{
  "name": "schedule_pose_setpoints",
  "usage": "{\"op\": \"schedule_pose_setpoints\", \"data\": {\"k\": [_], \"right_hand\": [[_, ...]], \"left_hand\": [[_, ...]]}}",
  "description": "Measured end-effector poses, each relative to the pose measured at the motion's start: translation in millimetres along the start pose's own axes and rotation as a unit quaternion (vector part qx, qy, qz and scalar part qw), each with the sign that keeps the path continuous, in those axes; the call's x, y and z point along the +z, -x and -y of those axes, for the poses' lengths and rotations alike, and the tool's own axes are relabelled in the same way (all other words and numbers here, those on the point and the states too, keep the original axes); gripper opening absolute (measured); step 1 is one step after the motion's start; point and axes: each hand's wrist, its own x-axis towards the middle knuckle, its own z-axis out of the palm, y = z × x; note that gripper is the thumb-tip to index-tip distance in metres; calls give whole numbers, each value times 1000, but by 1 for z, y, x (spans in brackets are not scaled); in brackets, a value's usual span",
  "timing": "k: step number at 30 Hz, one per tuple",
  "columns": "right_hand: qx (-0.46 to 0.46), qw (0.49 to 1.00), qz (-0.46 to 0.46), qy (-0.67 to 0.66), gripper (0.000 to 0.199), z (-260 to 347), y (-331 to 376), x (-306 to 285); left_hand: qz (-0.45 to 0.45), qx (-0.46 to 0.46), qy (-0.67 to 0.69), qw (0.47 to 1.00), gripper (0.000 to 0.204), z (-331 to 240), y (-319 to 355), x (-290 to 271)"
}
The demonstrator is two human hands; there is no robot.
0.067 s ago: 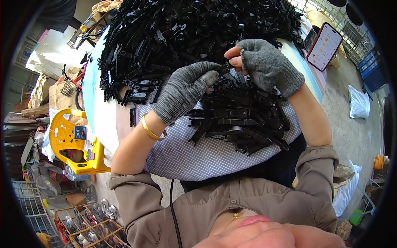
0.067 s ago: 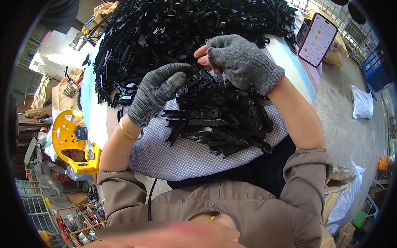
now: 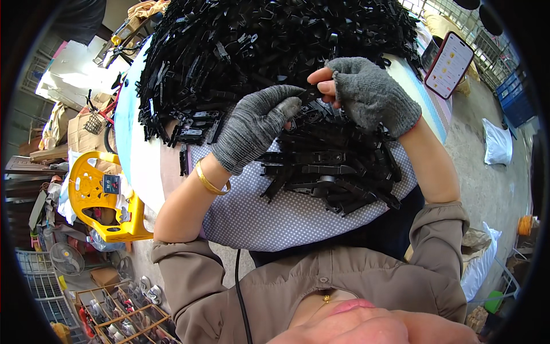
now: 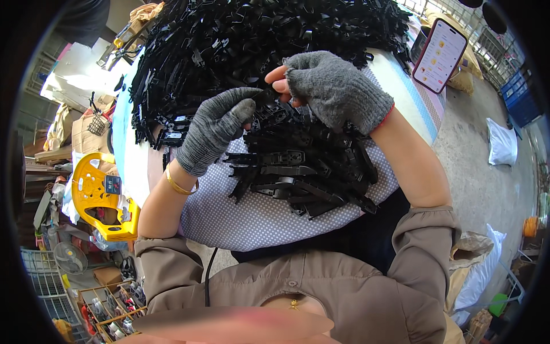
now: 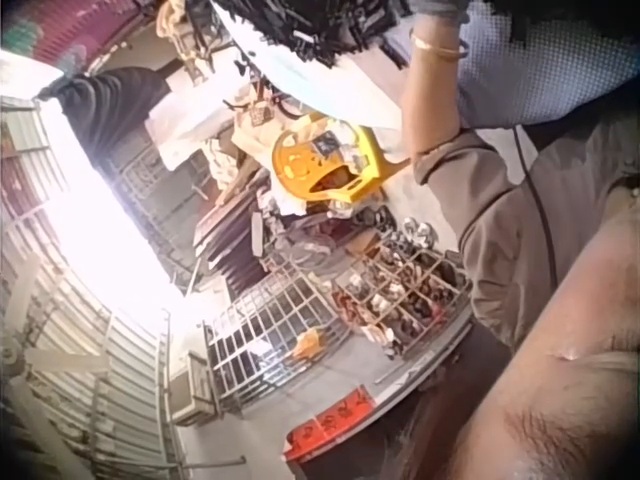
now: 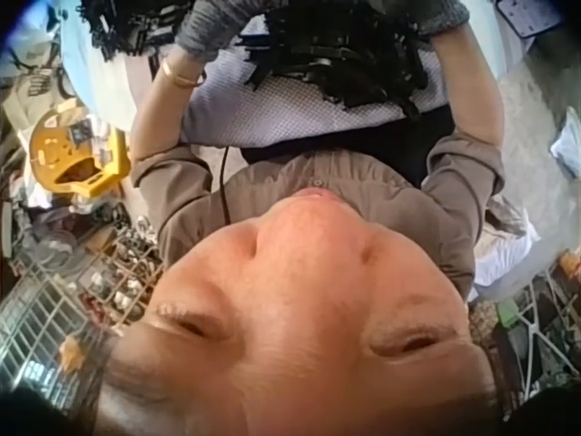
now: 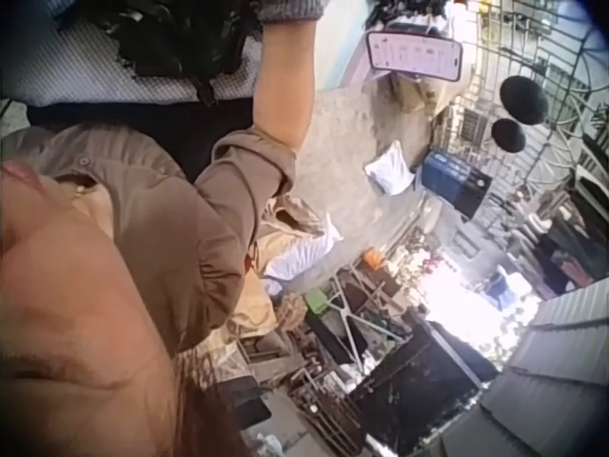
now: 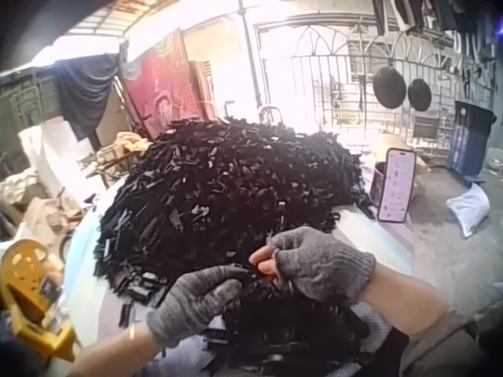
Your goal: Sorting small black plastic components from a large pile into smaller groups on a workbench.
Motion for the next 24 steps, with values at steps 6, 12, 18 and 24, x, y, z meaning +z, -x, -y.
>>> {"op": "schedule_pose_setpoints", "data": {"k": [6, 12, 18, 24], "right_hand": [[-5, 1000, -17, -23, 21, 0, 3, 5], [-17, 997, -58, -42, 20, 4, 8, 16], [-27, 995, -31, -92, 19, 7, 14, 10], [-62, 998, -16, -20, 34, 14, 12, 5]], "left_hand": [[-2, -8, -31, 999, 28, -1, -1, 1], [-37, 43, -147, 987, 24, 6, -3, 5], [7, 46, -89, 995, 24, -3, -2, 2], [66, 78, -54, 993, 24, -9, 0, 2]]}}
